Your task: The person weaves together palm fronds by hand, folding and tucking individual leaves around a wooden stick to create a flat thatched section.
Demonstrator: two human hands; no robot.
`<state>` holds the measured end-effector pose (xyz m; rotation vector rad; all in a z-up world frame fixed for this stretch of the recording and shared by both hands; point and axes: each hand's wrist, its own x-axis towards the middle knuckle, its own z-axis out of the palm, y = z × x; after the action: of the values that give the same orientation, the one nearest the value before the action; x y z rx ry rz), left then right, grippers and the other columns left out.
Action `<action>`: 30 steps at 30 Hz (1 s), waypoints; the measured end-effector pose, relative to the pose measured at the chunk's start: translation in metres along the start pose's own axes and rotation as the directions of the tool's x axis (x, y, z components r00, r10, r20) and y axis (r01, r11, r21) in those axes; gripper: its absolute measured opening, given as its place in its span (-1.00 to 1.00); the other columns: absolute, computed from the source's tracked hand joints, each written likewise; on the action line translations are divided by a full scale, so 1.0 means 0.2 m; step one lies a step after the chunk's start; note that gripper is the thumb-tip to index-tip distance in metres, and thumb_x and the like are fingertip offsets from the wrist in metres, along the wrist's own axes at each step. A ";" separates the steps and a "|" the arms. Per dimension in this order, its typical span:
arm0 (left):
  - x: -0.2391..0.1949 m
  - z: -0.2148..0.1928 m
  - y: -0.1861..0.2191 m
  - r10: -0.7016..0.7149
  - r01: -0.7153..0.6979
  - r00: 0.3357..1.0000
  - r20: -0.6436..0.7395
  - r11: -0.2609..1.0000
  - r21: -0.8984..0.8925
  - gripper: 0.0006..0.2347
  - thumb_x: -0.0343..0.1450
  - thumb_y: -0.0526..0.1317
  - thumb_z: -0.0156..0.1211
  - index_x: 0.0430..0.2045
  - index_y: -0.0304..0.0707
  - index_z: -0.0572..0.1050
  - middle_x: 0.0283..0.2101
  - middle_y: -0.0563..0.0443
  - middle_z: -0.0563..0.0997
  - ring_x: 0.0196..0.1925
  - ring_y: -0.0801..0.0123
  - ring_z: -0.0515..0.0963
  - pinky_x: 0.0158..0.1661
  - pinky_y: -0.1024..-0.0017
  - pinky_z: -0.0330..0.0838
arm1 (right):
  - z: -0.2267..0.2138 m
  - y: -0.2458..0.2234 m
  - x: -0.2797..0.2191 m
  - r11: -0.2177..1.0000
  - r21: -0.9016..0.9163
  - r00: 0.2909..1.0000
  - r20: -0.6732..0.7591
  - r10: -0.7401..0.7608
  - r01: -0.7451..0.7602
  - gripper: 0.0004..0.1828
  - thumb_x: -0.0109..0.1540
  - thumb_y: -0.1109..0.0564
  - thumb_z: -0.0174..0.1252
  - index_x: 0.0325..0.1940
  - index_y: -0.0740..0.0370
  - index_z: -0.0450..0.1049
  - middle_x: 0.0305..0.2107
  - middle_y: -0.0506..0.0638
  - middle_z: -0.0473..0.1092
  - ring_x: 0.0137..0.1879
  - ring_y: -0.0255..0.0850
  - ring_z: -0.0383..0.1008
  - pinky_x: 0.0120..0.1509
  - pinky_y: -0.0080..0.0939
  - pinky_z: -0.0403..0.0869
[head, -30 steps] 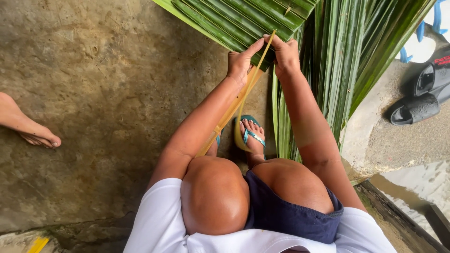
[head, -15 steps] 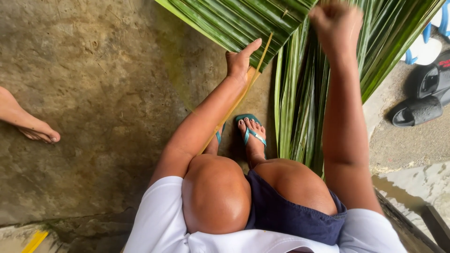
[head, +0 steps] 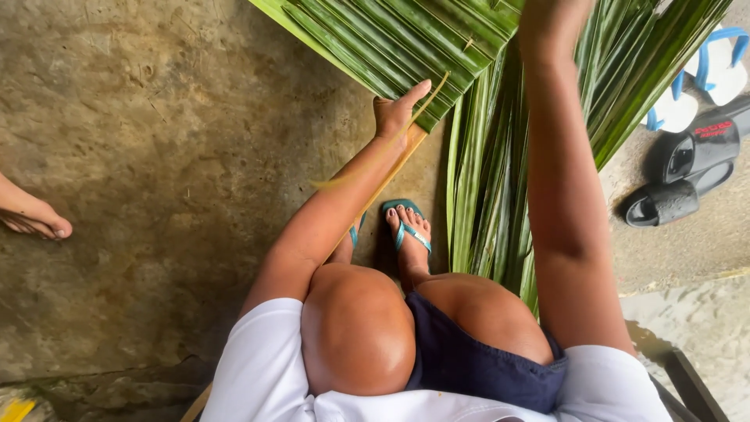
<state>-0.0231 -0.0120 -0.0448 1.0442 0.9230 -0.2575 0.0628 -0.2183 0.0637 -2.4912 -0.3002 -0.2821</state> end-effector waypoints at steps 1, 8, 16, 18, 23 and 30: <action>0.00 -0.01 0.01 -0.005 0.005 1.000 -0.001 1.000 -0.004 -0.82 0.08 -0.23 0.58 -0.59 -0.30 0.72 -0.45 -0.04 0.73 -0.29 0.30 0.74 -0.17 0.21 0.72 | 0.00 -0.03 -0.01 1.000 -0.003 1.000 0.006 0.000 0.000 -0.64 0.27 0.49 0.05 -0.52 0.15 0.43 -0.68 -0.19 0.24 -0.59 -0.41 0.24 -0.52 -0.40 0.19; 0.02 -0.01 0.00 -0.052 0.064 0.994 -0.098 0.990 0.129 -0.53 0.01 -0.07 0.60 -0.75 -0.11 0.22 -0.60 0.16 0.26 -0.41 0.43 0.39 -0.24 0.32 0.44 | 0.16 -0.34 -0.28 0.967 0.236 0.993 0.090 0.079 -0.098 -0.88 0.34 0.47 0.28 -0.23 0.36 0.54 -0.43 0.06 0.58 -0.39 -0.29 0.59 -0.35 -0.45 0.62; 0.01 0.02 0.02 -0.077 0.088 0.989 -0.125 0.992 0.087 -0.44 0.00 -0.09 0.60 -0.63 -0.10 0.10 -0.51 0.15 0.13 -0.41 0.44 0.21 -0.37 0.29 0.19 | 0.31 -0.31 -0.35 0.937 0.333 0.994 0.031 0.101 -0.106 -0.91 0.32 0.33 0.35 -0.24 0.33 0.55 -0.37 0.08 0.57 -0.28 -0.21 0.59 -0.22 -0.30 0.57; 0.00 0.02 0.02 -0.041 0.047 0.995 -0.095 0.996 0.071 -0.42 0.03 -0.12 0.60 -0.87 0.02 0.03 -0.68 0.25 0.05 -0.58 0.53 0.14 -0.48 0.28 0.19 | 0.32 -0.30 -0.35 0.950 0.299 0.995 0.065 0.077 -0.093 -0.90 0.29 0.36 0.39 -0.25 0.34 0.58 -0.35 0.10 0.56 -0.28 -0.20 0.59 -0.25 -0.33 0.60; 0.00 0.02 0.02 -0.061 0.073 0.992 -0.115 0.992 0.106 -0.47 0.01 -0.02 0.57 -0.75 -0.06 0.11 -0.61 0.21 0.14 -0.52 0.51 0.19 -0.48 0.39 0.21 | 0.32 -0.29 -0.34 0.978 0.207 0.997 0.077 0.008 -0.024 -0.96 0.33 0.30 0.33 -0.22 0.30 0.61 -0.36 0.03 0.56 -0.25 -0.18 0.56 -0.21 -0.26 0.54; 0.14 0.02 -0.14 0.005 0.051 0.976 -0.216 0.966 0.253 -0.28 -0.08 0.18 0.56 -0.54 -0.12 0.00 -0.44 0.19 0.05 -0.35 0.44 0.06 -0.38 0.50 0.14 | 0.33 -0.31 -0.32 0.984 0.180 0.997 0.081 -0.010 -0.005 -0.93 0.33 0.28 0.35 -0.25 0.28 0.60 -0.36 0.01 0.56 -0.25 -0.16 0.57 -0.18 -0.22 0.50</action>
<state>-0.0201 -0.0243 -0.0828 1.3204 1.1177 -0.2928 -0.0068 -0.1393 0.0288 -2.3266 -0.3470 -0.1475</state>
